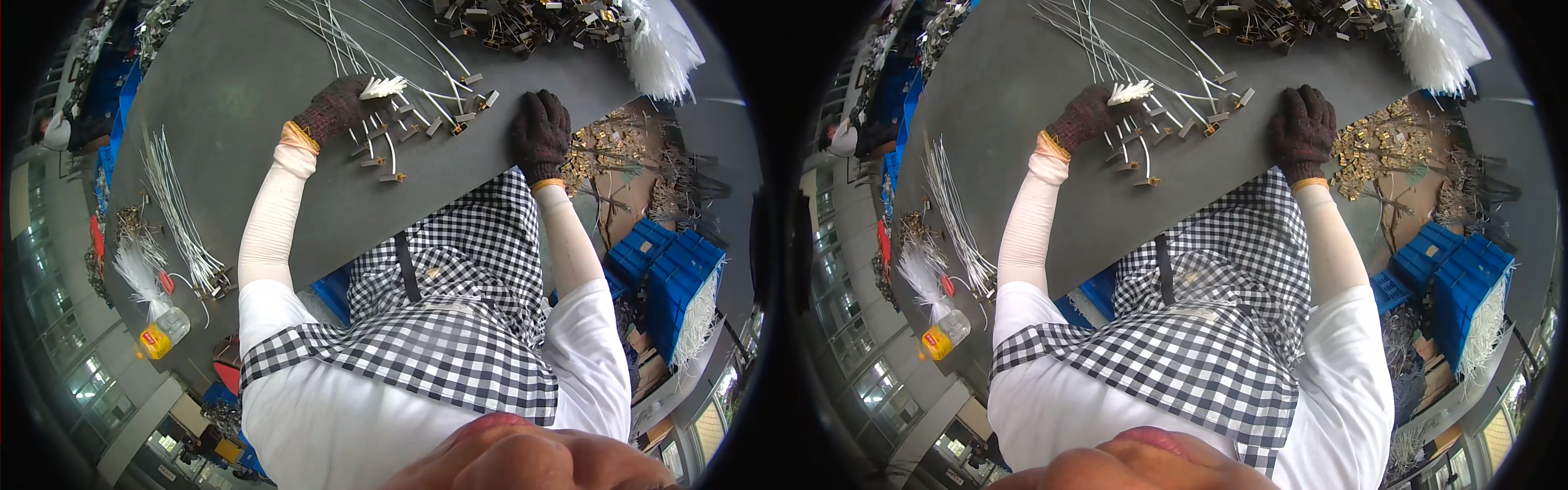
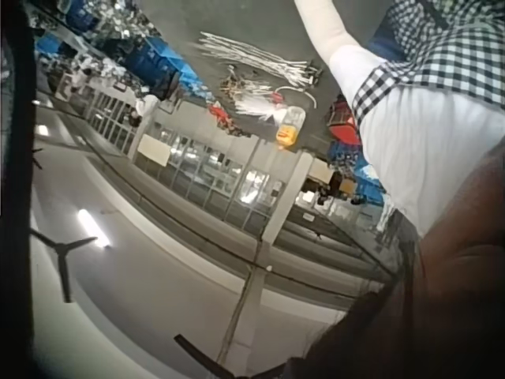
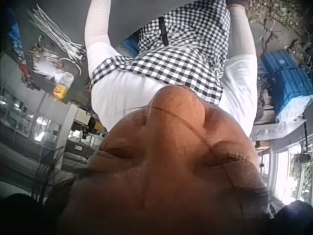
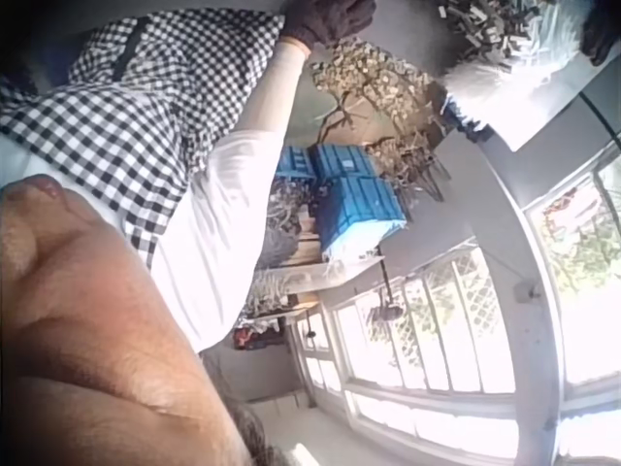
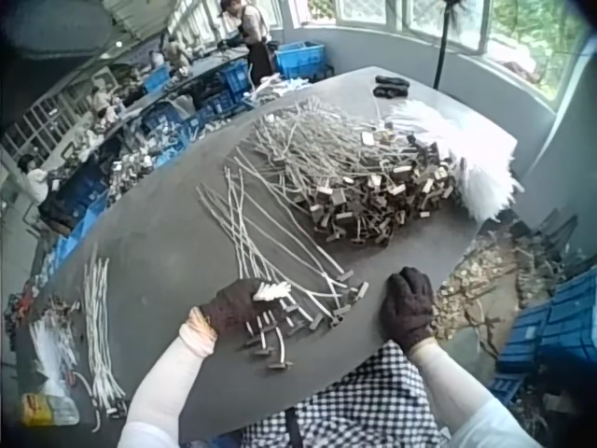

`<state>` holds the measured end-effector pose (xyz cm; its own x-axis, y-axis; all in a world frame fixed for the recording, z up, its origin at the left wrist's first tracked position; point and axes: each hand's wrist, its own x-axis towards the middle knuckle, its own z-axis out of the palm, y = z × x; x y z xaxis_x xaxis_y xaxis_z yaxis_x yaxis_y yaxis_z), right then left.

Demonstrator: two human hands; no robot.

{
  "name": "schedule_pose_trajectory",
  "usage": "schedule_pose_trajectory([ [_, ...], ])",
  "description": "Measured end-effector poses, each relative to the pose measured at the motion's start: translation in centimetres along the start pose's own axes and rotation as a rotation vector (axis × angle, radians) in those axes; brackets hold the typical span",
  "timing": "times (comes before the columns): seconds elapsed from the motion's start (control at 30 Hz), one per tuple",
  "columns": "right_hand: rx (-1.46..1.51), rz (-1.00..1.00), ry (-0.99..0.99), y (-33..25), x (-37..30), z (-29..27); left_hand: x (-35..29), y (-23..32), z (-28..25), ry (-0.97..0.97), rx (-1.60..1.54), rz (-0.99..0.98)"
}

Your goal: Organizing and bundling groups of electrical wires at a manual assembly station.

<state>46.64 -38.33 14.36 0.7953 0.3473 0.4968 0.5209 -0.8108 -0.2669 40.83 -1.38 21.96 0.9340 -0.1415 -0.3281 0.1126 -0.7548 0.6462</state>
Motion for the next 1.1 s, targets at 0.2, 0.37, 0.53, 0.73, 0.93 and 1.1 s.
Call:
schedule_pose_trajectory([
  [0.2,-0.003,0.015,-0.001,-0.4,0.1,-0.1,1.0,-2.0,1.4,-0.055,0.106,0.017],
  [0.37,-0.003,0.024,-0.018,0.0,0.0,0.1,0.7,-0.6,0.9,-0.03,0.164,0.069],
  [0.53,-0.01,0.031,-0.019,-0.1,0.1,0.1,0.4,4.0,1.7,0.05,0.002,0.216],
  [0.73,0.005,0.022,-0.016,-0.2,0.0,0.0,0.9,6.5,2.3,-0.225,0.46,0.039],
  [0.93,0.017,0.037,-0.003,-0.1,-0.1,-0.3,1.6,7.4,2.6,-0.157,0.4,0.205],
  [1.1,0.032,0.04,-0.003,-0.1,-0.3,0.0,4.2,9.2,4.5,-0.163,0.39,0.18],
])
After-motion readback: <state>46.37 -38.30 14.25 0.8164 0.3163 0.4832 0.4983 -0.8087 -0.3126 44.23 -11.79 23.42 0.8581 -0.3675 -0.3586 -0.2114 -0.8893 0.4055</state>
